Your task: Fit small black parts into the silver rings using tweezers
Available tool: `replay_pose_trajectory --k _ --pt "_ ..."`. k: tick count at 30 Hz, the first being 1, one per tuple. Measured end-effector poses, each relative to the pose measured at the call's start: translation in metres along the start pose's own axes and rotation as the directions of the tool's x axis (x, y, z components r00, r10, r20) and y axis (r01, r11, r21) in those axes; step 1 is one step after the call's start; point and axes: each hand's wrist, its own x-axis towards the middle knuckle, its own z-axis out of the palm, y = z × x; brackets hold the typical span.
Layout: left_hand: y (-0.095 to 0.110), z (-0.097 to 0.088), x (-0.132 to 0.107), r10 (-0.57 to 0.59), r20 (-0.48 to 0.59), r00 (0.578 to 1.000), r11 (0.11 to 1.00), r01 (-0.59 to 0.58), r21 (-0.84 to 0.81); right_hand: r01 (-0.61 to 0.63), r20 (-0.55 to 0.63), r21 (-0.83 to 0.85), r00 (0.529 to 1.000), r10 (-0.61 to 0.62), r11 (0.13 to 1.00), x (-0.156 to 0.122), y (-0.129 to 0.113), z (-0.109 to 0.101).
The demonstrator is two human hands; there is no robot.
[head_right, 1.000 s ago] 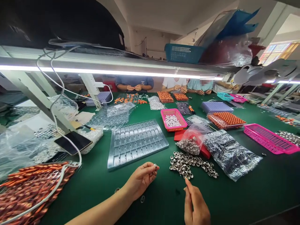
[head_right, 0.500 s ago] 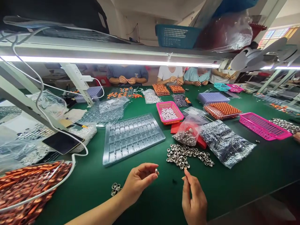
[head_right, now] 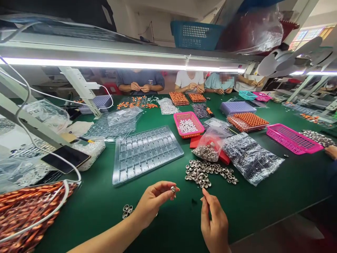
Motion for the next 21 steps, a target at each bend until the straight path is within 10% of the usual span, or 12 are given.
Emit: replay_pose_trajectory --k 21 --pt "0.0005 0.0003 0.0005 -0.162 0.128 0.978 0.949 0.190 -0.252 -0.039 0.076 0.045 0.997 0.035 0.998 -0.0050 0.0043 -0.0005"
